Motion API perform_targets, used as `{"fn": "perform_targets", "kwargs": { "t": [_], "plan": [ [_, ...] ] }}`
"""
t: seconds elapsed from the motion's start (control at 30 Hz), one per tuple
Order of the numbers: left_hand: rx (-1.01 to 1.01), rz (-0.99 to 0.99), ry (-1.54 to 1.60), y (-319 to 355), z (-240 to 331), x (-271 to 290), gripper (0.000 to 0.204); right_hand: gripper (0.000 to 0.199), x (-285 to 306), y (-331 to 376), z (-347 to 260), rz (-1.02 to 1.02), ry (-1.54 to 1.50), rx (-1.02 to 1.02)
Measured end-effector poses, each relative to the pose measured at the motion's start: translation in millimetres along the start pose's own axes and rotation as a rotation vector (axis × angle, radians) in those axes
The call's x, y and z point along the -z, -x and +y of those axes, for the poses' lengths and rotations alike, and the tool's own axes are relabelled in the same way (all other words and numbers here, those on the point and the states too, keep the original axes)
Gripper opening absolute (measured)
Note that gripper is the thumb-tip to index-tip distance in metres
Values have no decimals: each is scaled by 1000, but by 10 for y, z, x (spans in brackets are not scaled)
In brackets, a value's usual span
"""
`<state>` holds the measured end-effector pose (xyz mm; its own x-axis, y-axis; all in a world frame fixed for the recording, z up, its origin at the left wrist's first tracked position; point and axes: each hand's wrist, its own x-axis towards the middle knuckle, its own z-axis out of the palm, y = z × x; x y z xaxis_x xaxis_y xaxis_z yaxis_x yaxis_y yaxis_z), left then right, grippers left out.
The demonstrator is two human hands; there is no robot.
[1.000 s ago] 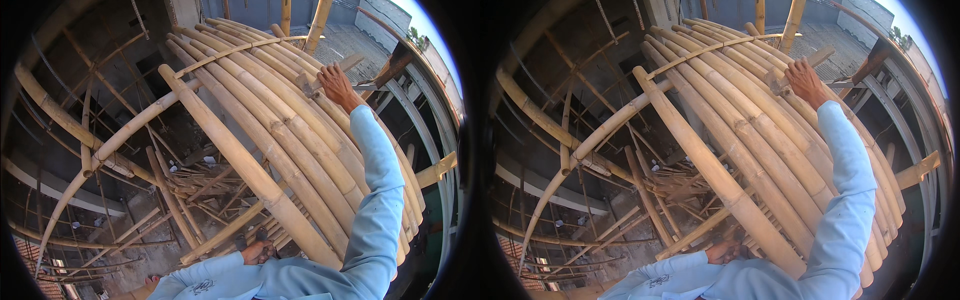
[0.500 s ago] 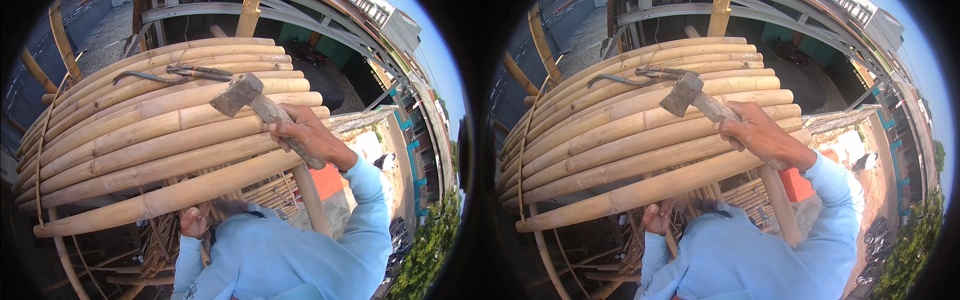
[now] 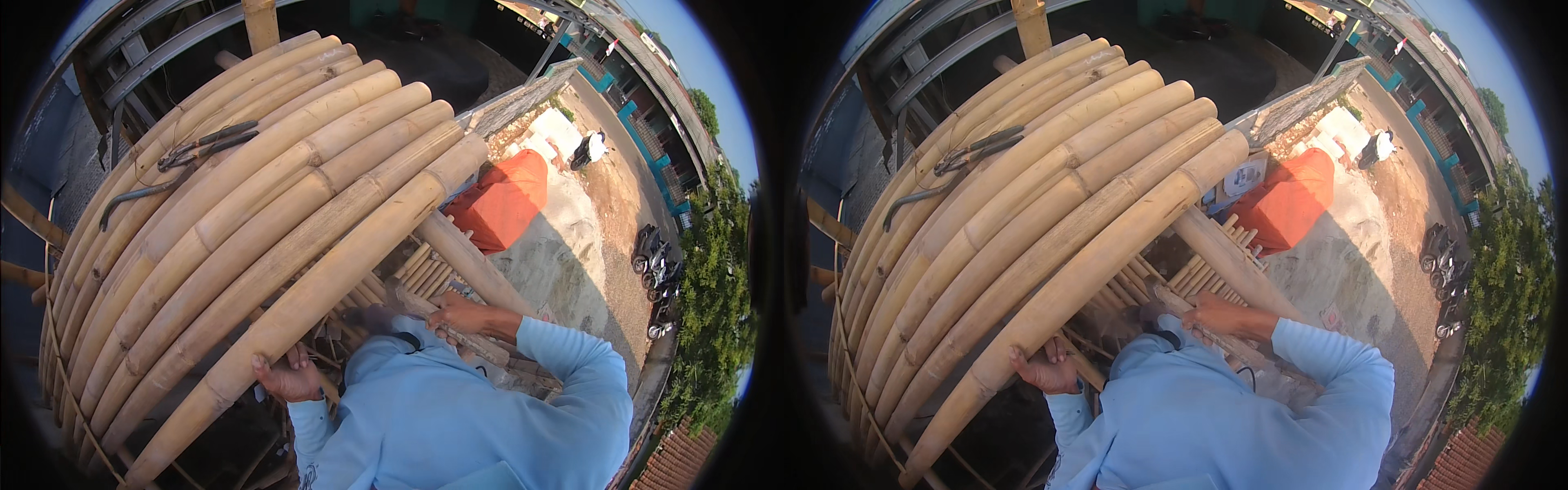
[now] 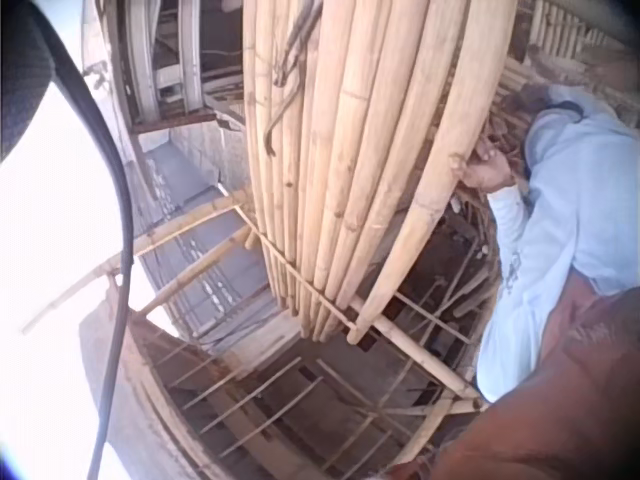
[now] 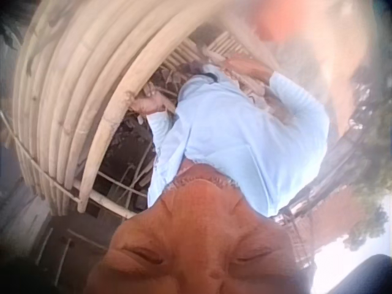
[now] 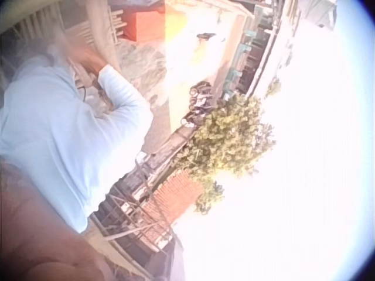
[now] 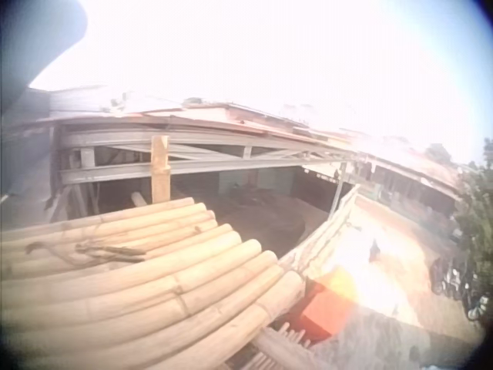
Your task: The person uses a metal hook tool to pry apart and reposition bamboo poles within a curved scaffolding structure. They repeatedly lift, align, and secure the poles by hand, working on the upper section of the assembly.
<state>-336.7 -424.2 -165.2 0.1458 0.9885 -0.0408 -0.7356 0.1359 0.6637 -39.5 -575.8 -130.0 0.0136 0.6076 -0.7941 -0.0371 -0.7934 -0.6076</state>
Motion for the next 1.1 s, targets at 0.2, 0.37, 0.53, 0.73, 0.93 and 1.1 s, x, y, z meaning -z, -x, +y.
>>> {"fn": "perform_targets", "kwargs": {
  "t": [0.2,0.37,0.53,0.73,0.93,1.1],
  "plan": [
    [-28,20,24,-23,-2,-64,58,12,-207,-826,471,90,-703,-111],
    [-7,64,32,-31,-1,10,57,8,-198,-353,-126,198,-572,385],
    [-15,59,-4,12,17,-87,57,7,-196,-578,254,228,-636,238],
    [-71,159,-14,-21,-2,-139,54,12,-245,-635,257,20,-688,-32],
    [-49,213,-16,-51,9,-187,44,9,-190,-693,356,-53,-970,-75],
    [-77,403,-33,-33,71,-453,47,8,-301,-314,36,51,-690,394]
  ]
}}
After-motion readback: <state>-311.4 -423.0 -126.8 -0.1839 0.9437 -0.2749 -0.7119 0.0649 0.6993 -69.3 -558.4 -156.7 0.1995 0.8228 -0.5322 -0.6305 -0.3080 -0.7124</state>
